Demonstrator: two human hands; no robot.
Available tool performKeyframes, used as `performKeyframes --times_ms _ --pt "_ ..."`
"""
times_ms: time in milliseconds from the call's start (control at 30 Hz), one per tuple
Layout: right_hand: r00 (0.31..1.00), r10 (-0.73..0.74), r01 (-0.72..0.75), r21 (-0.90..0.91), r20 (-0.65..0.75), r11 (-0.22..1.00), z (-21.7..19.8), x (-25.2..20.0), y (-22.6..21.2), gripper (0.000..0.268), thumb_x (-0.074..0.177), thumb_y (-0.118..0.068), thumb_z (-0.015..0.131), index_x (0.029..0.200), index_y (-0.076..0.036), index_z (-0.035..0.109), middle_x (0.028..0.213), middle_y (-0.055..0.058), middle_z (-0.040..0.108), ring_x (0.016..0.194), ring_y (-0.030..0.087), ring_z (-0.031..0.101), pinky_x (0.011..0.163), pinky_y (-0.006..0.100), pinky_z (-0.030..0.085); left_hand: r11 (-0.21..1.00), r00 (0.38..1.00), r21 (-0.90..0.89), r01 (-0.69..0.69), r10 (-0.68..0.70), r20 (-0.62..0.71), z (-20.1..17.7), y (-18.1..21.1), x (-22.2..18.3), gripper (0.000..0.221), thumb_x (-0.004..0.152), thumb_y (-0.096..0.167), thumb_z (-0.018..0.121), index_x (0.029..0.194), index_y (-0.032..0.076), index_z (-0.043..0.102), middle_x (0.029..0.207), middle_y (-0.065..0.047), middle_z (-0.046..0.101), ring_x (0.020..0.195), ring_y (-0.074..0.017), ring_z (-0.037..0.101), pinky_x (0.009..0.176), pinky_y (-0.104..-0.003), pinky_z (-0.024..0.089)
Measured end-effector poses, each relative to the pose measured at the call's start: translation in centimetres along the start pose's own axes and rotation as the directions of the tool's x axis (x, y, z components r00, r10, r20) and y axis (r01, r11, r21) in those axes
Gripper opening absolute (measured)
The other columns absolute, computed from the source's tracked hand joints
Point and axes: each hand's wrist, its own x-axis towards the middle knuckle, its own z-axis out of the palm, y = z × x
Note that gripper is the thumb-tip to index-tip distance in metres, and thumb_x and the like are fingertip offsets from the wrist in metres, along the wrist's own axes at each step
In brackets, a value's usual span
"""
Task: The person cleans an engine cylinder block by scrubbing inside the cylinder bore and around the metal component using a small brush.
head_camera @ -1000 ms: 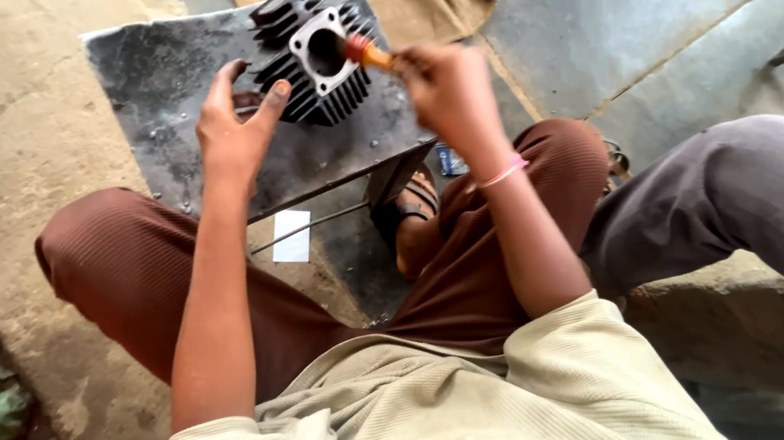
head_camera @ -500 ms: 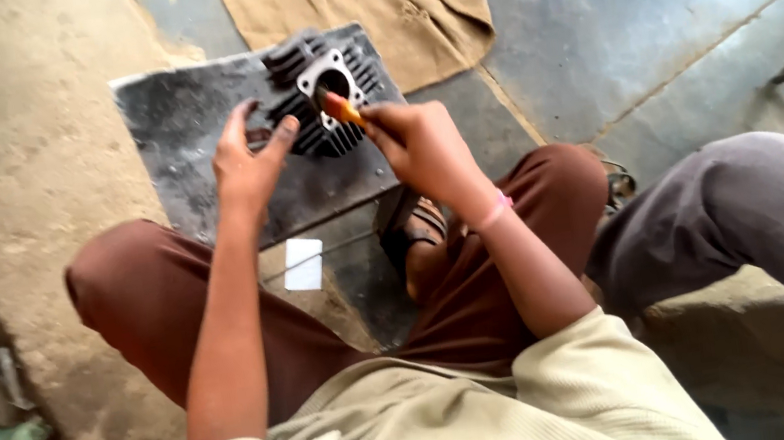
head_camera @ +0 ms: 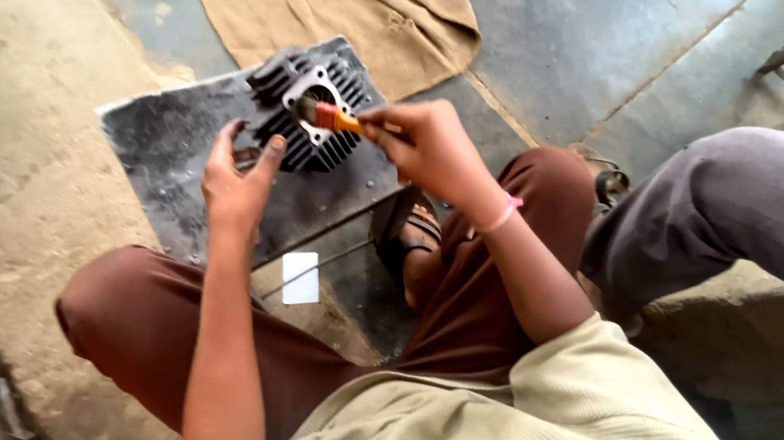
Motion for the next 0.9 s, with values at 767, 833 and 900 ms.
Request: performKeyframes --times_ms 767,833,900 --pt "0.906 0.423 -0.422 -0.014 0.027 0.906 0.5 0.0 0.5 0.02 0.097 -0.009 0.069 0.114 -0.002 0.075 0.068 0.015 0.068 0.046 0.016 0.061 0.05 0.031 0.049 0.996 0.999 0.082 -0.032 0.031 0.014 -0.2 0.0 -0.7 0.072 0.087 0.041 0.085 0.144 0.008 0.057 0.104 -0.01 0.073 0.088 -0.0169 0.071 0.073 -0.033 0.058" --pt "0.939 0.341 -0.34 -0.026 0.055 0.94 0.8 -0.3 0.3 0.02 0.096 -0.008 0.068 0.113 -0.003 0.076 0.071 0.013 0.071 0.048 0.015 0.061 0.051 0.03 0.05 0.998 1.0 0.059 -0.011 0.009 0.029 -0.3 0.1 -0.8 0.072 0.086 0.041 0.084 0.144 0.008 0.057 0.104 -0.011 0.073 0.087 -0.0175 0.07 0.072 -0.033 0.058" --pt "0.967 0.241 -0.237 -0.05 0.08 0.97 0.4 0.3 0.2 0.02 0.095 -0.007 0.068 0.112 -0.005 0.077 0.073 0.012 0.073 0.05 0.014 0.061 0.053 0.03 0.05 1.0 0.999 0.023 -0.003 0.002 0.037 0.0 0.7 -0.1 0.072 0.085 0.041 0.083 0.144 0.008 0.057 0.105 -0.011 0.072 0.086 -0.018 0.07 0.071 -0.034 0.058"
